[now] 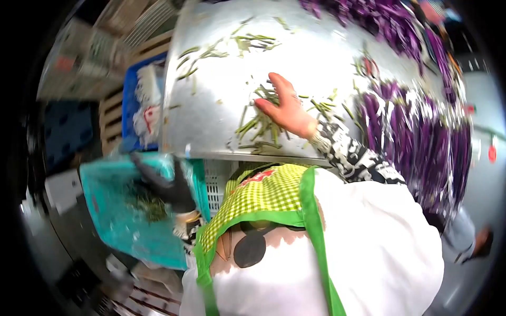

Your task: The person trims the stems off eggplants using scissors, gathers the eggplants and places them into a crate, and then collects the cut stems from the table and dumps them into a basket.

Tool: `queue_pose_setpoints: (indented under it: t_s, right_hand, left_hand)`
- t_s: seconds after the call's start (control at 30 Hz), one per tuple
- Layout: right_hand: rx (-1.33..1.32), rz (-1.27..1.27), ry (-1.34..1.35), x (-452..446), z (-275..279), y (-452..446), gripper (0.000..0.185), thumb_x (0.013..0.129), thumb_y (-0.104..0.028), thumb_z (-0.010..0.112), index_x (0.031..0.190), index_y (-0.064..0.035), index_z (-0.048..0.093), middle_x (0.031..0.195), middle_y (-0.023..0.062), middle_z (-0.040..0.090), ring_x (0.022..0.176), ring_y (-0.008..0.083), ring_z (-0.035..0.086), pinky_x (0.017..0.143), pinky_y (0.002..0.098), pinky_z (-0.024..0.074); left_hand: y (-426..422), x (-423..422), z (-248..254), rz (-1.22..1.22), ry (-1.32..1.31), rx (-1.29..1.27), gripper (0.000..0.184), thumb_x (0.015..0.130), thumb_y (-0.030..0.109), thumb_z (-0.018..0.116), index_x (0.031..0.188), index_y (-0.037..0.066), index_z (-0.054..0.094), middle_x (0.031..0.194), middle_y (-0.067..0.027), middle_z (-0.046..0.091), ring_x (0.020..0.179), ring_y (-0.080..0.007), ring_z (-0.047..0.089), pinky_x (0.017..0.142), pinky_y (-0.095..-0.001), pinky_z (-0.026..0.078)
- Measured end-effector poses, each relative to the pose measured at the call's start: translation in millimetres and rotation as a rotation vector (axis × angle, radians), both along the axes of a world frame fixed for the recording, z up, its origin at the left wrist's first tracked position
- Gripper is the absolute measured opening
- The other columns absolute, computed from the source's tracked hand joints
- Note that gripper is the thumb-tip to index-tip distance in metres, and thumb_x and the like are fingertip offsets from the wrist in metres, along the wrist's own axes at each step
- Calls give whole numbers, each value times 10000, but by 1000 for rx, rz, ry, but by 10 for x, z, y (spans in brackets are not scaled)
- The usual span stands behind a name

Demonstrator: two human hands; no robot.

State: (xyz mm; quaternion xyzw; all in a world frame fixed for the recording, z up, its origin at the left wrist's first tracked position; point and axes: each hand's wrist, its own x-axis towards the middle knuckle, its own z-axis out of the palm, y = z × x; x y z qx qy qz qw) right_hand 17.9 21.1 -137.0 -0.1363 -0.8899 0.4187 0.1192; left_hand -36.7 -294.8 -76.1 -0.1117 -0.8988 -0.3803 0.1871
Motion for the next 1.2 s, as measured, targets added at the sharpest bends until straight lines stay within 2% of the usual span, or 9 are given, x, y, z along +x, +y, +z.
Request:
queue_pose_setpoints:
  t_s: [0.03,0.13,0.3,0.4,0.53,0.6,0.73,0.87,1.2]
  right_hand:
    - [-50,-109,-40,336,-6,167,798,890,-357,738,1451,70,366,1465,284,398,1377,384,390,1147,416,335]
    - [140,-306,-16,1346,-244,568,862,847,-229,779,1498,47,286,1491,251,365,1385,373,369,1162,430,308]
    - [377,-507,-267,2525,-859,588,845,842,-308,749,1487,31,322,1499,293,358,1396,453,330,1177,488,255]
    - [453,-655,-576,2037,-778,344,824,894,-434,655,1484,42,333,1523,346,302,1441,505,233,1198,549,167]
    - [360,-465,-144,1239,-1034,304,826,937,-391,618,1505,78,244,1560,343,214,1489,470,133,1223,533,76]
    - [-18,-139,-43,965,-682,355,751,912,-337,676,1495,-1,343,1567,267,273,1479,421,218,1214,468,200]
    - [77,-523,61,1276,-460,573,551,903,-186,647,1401,-28,469,1361,227,518,1273,398,474,1099,463,373]
    - [424,-556,-305,2110,-330,1122,486,851,-74,608,1329,-43,526,1209,187,584,1132,366,539,1003,443,434]
    - [835,-370,-758,2526,-66,1570,720,789,25,579,1470,-159,433,1555,109,339,1435,318,337,1169,430,323]
  left_hand:
    - [300,-12,-284,-209,-46,237,1026,805,387,816,1561,33,219,1583,-274,220,1468,-403,252,1169,-530,258]
    - [830,29,-481,-506,-217,-354,1286,634,686,801,1595,138,146,1613,-307,55,1488,-499,80,1172,-640,117]
    - [933,70,-1023,-637,-366,-801,1294,635,762,724,1593,109,150,1605,-309,79,1472,-525,63,1174,-643,57]
    - [1166,80,-1358,-647,-222,-752,1267,664,748,713,1597,108,143,1606,-310,78,1469,-539,51,1172,-648,48]
    - [1694,98,-1529,-635,-108,-623,1181,709,661,732,1578,77,187,1585,-326,144,1465,-528,109,1188,-630,67]
    - [1794,42,-1498,-561,-138,-600,1176,711,657,728,1577,70,191,1584,-310,167,1468,-503,132,1192,-615,79]
    - [1627,-134,-1597,-446,-42,-463,1169,700,625,755,1562,39,226,1577,-265,239,1463,-464,193,1196,-581,131]
    - [1618,-130,-1505,-513,-56,-386,1118,722,611,762,1544,31,275,1566,-266,268,1457,-450,232,1190,-578,159]
    - [2070,13,-888,-729,264,-240,760,806,463,744,1417,74,515,1489,-195,419,1431,-454,286,1161,-620,197]
